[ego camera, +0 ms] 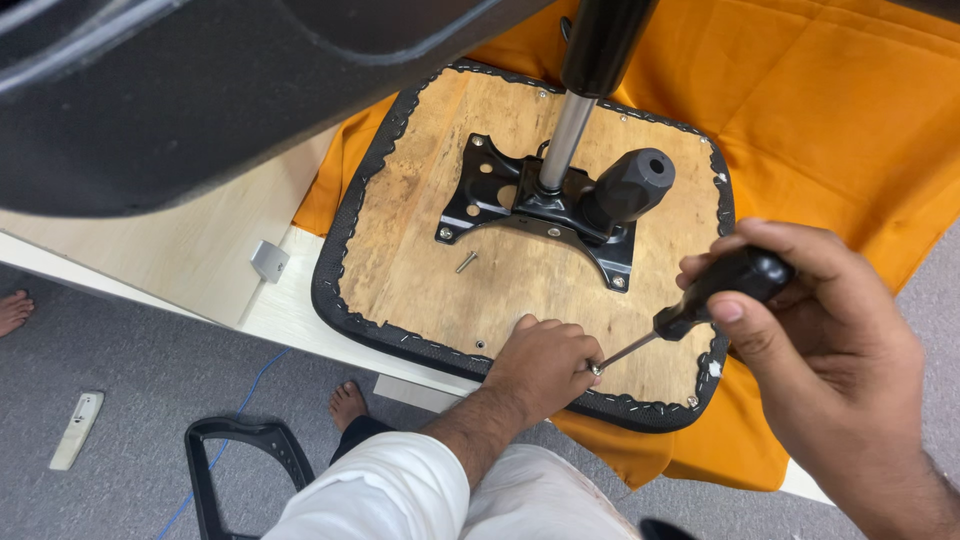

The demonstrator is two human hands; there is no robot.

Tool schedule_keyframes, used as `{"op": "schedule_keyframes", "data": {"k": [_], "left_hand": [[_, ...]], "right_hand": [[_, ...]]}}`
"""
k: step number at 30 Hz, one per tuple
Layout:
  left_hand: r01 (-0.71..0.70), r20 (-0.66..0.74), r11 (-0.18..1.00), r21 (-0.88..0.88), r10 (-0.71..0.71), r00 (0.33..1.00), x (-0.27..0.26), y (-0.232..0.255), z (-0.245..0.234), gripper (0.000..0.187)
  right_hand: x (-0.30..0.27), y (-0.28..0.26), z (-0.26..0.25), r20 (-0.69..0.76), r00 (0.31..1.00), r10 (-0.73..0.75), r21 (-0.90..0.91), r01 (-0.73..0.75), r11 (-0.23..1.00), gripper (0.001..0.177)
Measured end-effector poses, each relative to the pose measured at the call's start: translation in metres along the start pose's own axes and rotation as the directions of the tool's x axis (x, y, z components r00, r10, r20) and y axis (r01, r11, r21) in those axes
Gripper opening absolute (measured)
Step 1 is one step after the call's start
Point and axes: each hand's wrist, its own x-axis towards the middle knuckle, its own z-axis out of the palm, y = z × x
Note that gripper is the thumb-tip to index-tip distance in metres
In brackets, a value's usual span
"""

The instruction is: The person uses a screwdriver to tighten screws into a black metal bracket attached to the underside of a wooden chair seat. They work on multiple screw holes around the bracket, then place a small black plastic part into a recess on the seat.

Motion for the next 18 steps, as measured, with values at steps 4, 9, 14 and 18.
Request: {"op": "schedule_keyframes", "data": {"k": [4, 9, 14, 18], "left_hand": [[0.015, 0.006, 1.0, -0.019, -0.015, 1.0, 0.001, 0.001, 0.0, 0.017], [0.028, -0.053, 0.998, -0.052, -0.031, 0.998, -0.006, 0.002, -0.001, 0.018], [0.052, -0.079, 0.997, -0.061, -0.057, 0.995, -0.005, 0.006, -0.002, 0.027], [0.069, -0.078, 0.993, -0.091, -0.076, 0.994, -0.005, 0.007, -0.001, 0.028]], "right_hand": [[-0.001, 0.002, -0.006, -0.033, 0.998, 0.046, -0.064, -0.048, 0.997, 0.039], [-0.001, 0.005, -0.011, -0.054, 0.998, 0.019, -0.164, -0.028, 0.986, 0.047], [0.004, 0.003, -0.007, -0.014, 1.0, -0.016, -0.136, 0.014, 0.991, 0.046], [0.007, 0.001, -0.004, -0.046, 0.997, -0.057, -0.182, 0.048, 0.982, 0.046]]}}
